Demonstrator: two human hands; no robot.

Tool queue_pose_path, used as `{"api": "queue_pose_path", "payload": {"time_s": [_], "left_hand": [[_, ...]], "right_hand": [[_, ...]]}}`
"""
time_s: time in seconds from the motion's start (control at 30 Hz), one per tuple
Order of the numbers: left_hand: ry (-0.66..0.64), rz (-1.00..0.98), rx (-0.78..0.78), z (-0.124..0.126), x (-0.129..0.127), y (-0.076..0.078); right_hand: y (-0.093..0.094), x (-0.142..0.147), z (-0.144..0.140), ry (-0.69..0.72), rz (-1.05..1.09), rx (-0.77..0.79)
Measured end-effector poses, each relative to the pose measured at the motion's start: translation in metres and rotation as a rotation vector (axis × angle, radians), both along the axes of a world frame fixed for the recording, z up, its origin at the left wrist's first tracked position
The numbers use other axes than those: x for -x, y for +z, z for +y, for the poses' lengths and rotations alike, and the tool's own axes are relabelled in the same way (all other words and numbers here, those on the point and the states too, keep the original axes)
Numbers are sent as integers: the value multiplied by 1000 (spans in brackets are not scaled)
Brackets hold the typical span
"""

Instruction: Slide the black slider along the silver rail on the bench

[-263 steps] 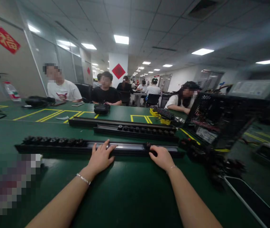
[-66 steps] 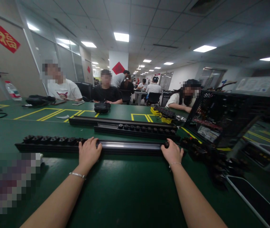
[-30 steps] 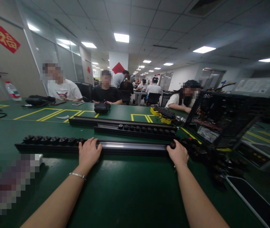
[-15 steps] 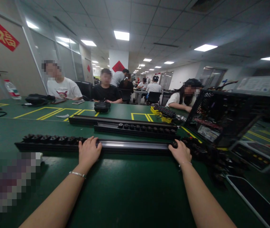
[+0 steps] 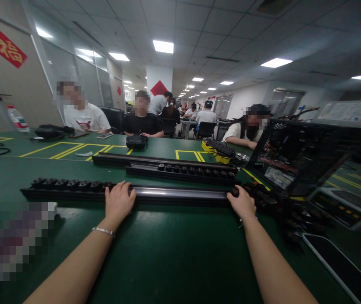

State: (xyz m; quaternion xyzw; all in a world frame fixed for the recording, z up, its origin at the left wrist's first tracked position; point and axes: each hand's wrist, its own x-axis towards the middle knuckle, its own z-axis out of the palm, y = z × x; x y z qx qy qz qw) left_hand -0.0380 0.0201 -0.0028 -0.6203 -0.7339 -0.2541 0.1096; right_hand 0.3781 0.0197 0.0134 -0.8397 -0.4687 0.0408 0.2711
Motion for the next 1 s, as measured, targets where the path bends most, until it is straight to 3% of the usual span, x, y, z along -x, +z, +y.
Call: {"api": "queue_pose_path", "payload": {"time_s": [0.4, 1.0], "left_hand": [[1, 10, -4, 0, 0, -1], [-4, -3, -5, 0, 0, 0]], "right_hand": [[-8, -10, 5, 21, 85, -132], [-10, -18, 6, -30, 137, -157]]}}
